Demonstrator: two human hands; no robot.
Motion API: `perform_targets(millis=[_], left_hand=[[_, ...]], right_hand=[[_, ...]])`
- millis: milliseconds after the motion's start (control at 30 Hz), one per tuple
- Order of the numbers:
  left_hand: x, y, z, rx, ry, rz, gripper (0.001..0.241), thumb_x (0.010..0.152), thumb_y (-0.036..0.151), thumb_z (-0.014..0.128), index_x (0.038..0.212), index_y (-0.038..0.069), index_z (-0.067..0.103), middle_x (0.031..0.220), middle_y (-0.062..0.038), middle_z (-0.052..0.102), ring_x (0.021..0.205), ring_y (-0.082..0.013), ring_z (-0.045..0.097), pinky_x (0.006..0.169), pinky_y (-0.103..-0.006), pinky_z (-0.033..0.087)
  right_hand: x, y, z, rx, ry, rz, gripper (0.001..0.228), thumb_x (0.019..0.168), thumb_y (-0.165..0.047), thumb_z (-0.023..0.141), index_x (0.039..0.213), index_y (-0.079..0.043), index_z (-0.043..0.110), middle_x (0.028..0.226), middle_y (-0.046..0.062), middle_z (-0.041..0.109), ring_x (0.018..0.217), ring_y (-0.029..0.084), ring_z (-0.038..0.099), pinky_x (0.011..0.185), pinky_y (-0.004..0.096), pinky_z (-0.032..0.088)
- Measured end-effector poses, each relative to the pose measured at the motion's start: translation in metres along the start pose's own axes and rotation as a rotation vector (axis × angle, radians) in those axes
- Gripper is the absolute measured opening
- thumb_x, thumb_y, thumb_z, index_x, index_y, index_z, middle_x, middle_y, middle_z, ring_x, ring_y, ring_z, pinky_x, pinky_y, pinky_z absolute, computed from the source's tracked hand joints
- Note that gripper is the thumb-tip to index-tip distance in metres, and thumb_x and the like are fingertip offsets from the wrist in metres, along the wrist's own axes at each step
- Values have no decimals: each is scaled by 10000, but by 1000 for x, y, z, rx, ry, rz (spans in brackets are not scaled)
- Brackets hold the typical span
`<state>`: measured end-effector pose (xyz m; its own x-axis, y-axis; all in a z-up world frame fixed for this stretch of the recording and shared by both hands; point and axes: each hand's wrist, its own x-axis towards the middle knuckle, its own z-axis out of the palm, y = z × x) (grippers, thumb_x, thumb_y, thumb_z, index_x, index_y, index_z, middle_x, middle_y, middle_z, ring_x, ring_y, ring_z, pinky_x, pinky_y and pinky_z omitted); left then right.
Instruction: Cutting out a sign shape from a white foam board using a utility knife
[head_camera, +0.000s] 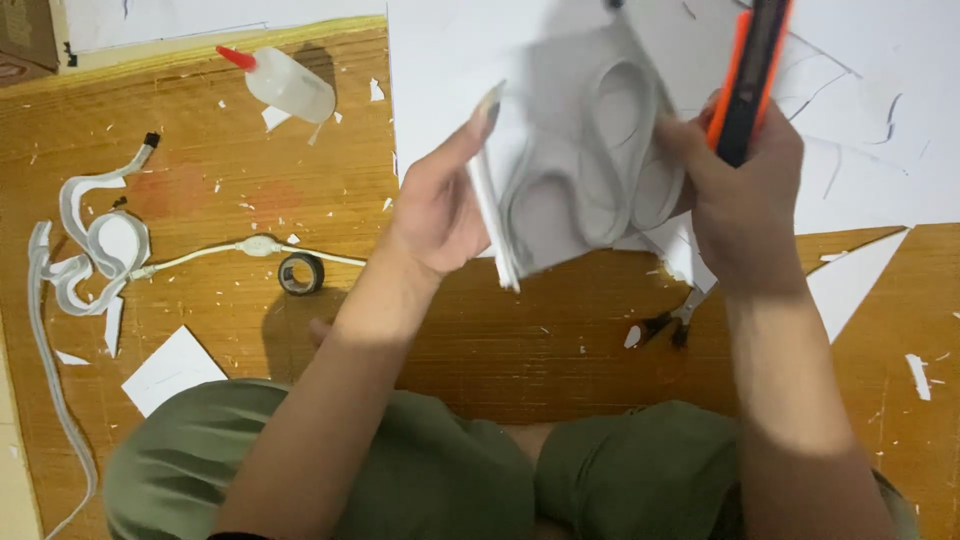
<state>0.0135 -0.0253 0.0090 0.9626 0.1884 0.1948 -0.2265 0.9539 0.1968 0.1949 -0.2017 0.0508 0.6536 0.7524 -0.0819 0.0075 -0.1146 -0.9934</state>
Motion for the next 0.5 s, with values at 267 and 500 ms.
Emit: perform_targets(millis=[267,500], left_hand=[[3,-4,6,-80,8,2,369,1227,267,364,1418,57,600,1048,-122,756,766,-156,714,586,-213,586],[1,11,33,171,236,6,257,1082,176,529,1209,-7,657,903,-73,699,656,-124,611,506,-246,457]], right_hand=[[-6,-8,-6,-283,144,-179,247,1119,-45,763,1053,-64,526,857,1,487,702,92,426,705,222,424],[-7,-10,-1,-462,78,-374,272,1119,-4,831,1084,-4,560,845,55,535,682,143,432,704,283,388]])
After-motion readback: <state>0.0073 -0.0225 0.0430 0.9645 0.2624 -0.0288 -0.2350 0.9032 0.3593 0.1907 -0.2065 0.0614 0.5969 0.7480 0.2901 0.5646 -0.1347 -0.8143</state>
